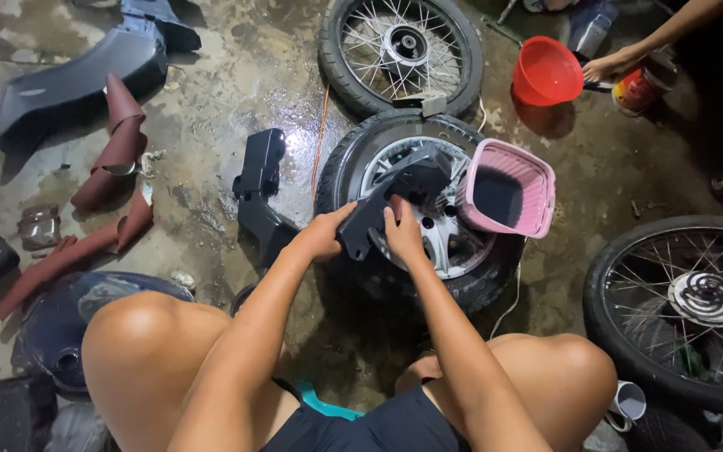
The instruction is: The person sits on the floor and sands a black plastic motorcycle part using a sanding block. They repeatedly rub the block over the surface of the part, which is resting on a tire, and occasionally dip the block into a pink container of liquid.
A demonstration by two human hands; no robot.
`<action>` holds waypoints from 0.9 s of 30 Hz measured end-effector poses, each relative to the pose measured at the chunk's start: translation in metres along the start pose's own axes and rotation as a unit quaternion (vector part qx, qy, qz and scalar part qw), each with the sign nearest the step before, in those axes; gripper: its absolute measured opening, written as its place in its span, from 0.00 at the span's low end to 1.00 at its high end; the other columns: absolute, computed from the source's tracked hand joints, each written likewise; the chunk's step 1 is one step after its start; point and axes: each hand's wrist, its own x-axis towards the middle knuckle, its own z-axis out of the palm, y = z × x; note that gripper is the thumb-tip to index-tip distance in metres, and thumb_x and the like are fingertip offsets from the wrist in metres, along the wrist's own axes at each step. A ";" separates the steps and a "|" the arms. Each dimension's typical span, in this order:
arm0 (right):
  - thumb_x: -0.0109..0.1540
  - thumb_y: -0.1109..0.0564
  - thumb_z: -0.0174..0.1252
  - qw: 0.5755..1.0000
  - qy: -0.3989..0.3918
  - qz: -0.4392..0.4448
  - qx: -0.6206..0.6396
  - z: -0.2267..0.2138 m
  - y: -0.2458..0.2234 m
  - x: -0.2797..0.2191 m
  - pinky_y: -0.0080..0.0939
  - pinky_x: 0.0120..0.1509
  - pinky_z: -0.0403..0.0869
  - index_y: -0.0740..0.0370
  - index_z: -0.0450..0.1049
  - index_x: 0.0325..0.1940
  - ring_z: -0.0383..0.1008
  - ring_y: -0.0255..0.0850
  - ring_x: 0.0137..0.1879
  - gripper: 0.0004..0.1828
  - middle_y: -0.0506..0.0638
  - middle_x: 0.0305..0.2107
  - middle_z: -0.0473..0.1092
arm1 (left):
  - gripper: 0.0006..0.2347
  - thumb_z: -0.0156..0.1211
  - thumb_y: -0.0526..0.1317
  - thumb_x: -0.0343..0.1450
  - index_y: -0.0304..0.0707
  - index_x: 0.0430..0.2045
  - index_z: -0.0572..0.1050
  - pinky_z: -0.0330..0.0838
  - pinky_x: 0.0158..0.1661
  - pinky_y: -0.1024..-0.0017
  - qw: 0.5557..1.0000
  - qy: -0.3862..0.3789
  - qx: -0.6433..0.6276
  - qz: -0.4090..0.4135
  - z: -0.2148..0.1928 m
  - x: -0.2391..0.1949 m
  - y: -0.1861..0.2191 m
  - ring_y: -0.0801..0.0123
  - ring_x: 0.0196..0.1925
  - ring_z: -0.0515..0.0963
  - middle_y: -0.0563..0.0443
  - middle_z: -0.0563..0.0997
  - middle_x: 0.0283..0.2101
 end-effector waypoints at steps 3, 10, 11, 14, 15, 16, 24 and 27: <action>0.69 0.42 0.51 1.000 0.007 -0.001 0.013 0.007 0.011 0.005 0.58 0.71 0.68 0.57 0.64 0.70 0.67 0.60 0.68 0.29 0.66 0.59 0.69 | 0.41 0.49 0.21 0.63 0.53 0.76 0.54 0.66 0.67 0.46 1.000 -0.001 -0.028 0.009 -0.010 -0.015 0.014 0.36 0.72 0.65 0.39 0.63 0.74; 0.67 0.44 0.55 0.996 0.041 0.013 0.074 0.002 -0.012 -0.005 0.57 0.72 0.66 0.59 0.66 0.69 0.66 0.59 0.69 0.29 0.66 0.60 0.69 | 0.39 0.44 0.21 0.64 0.57 0.74 0.59 0.66 0.67 0.47 0.996 0.035 -0.084 0.019 -0.012 -0.016 0.017 0.37 0.70 0.66 0.36 0.69 0.70; 0.68 0.44 0.55 0.996 0.040 0.013 0.083 0.001 -0.014 -0.007 0.56 0.72 0.67 0.59 0.66 0.69 0.66 0.58 0.69 0.28 0.65 0.60 0.69 | 0.39 0.44 0.20 0.64 0.56 0.74 0.59 0.65 0.67 0.46 0.996 0.036 -0.083 0.020 -0.013 -0.018 0.020 0.36 0.70 0.66 0.34 0.69 0.69; 0.68 0.43 0.55 0.995 0.041 0.012 0.094 0.003 -0.002 -0.001 0.55 0.72 0.67 0.57 0.67 0.68 0.66 0.56 0.69 0.28 0.63 0.60 0.70 | 0.39 0.44 0.20 0.64 0.55 0.74 0.59 0.66 0.66 0.46 0.997 0.029 -0.074 0.016 -0.022 -0.031 0.040 0.35 0.69 0.67 0.32 0.70 0.68; 0.68 0.43 0.55 0.994 0.042 0.011 0.096 0.006 0.005 0.002 0.55 0.71 0.67 0.56 0.68 0.68 0.66 0.56 0.69 0.27 0.62 0.60 0.70 | 0.39 0.45 0.20 0.64 0.55 0.74 0.58 0.66 0.65 0.45 0.997 0.021 -0.068 0.011 -0.025 -0.036 0.047 0.35 0.69 0.68 0.32 0.71 0.67; 0.68 0.43 0.55 0.994 0.042 0.011 0.096 0.005 0.004 0.001 0.55 0.71 0.67 0.56 0.68 0.68 0.66 0.56 0.69 0.27 0.62 0.60 0.70 | 0.39 0.45 0.20 0.64 0.55 0.74 0.58 0.66 0.65 0.45 0.997 0.021 -0.068 0.010 -0.025 -0.035 0.047 0.35 0.69 0.68 0.32 0.71 0.67; 0.67 0.43 0.56 0.992 0.037 0.024 0.122 -0.005 -0.013 -0.016 0.54 0.72 0.67 0.58 0.68 0.69 0.66 0.56 0.70 0.29 0.62 0.60 0.69 | 0.37 0.47 0.21 0.63 0.47 0.72 0.63 0.69 0.62 0.45 0.996 0.028 -0.085 0.016 -0.032 -0.038 0.061 0.31 0.66 0.70 0.26 0.74 0.64; 0.67 0.45 0.57 0.986 0.041 0.009 0.163 -0.005 -0.020 -0.024 0.54 0.71 0.67 0.56 0.69 0.67 0.68 0.54 0.68 0.26 0.61 0.58 0.71 | 0.36 0.47 0.19 0.62 0.41 0.71 0.64 0.68 0.63 0.42 0.996 0.022 -0.091 0.005 -0.049 -0.057 0.088 0.29 0.67 0.69 0.24 0.73 0.63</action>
